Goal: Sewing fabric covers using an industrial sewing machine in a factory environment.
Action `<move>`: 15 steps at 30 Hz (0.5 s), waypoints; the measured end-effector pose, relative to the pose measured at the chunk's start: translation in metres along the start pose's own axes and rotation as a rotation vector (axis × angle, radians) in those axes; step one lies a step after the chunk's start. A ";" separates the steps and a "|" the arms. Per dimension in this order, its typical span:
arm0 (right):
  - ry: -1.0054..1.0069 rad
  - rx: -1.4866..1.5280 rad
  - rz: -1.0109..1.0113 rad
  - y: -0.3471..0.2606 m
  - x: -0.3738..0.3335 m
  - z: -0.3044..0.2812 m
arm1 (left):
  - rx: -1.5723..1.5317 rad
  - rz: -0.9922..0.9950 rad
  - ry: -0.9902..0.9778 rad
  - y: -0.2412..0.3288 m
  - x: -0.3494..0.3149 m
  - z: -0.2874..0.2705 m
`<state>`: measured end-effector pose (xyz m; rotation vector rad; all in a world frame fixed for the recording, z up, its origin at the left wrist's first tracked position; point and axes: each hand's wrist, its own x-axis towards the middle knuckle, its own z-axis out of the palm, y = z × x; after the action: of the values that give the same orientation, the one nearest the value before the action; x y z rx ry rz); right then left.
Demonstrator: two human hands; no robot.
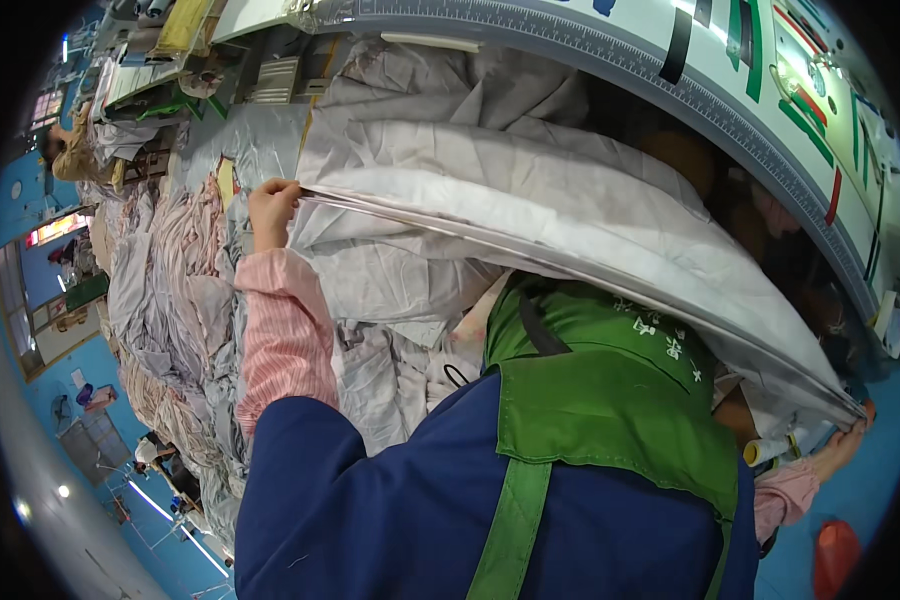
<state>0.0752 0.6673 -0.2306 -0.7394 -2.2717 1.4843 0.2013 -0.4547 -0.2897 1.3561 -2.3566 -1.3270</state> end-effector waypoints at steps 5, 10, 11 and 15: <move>0.291 0.070 0.102 0.013 -0.020 0.012 | -0.066 -0.003 0.069 0.013 -0.001 0.010; 0.269 0.130 0.123 0.010 -0.028 0.025 | -0.194 0.098 -0.036 0.021 0.001 0.010; 0.260 0.082 0.177 0.012 -0.027 0.024 | -0.211 0.074 -0.072 0.021 0.002 0.009; 0.261 0.124 0.197 0.033 -0.018 0.019 | -0.212 0.038 -0.123 0.017 0.011 0.013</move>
<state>0.0875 0.6533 -0.2685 -1.0753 -1.9426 1.4977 0.1781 -0.4511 -0.2886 1.1962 -2.2249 -1.6383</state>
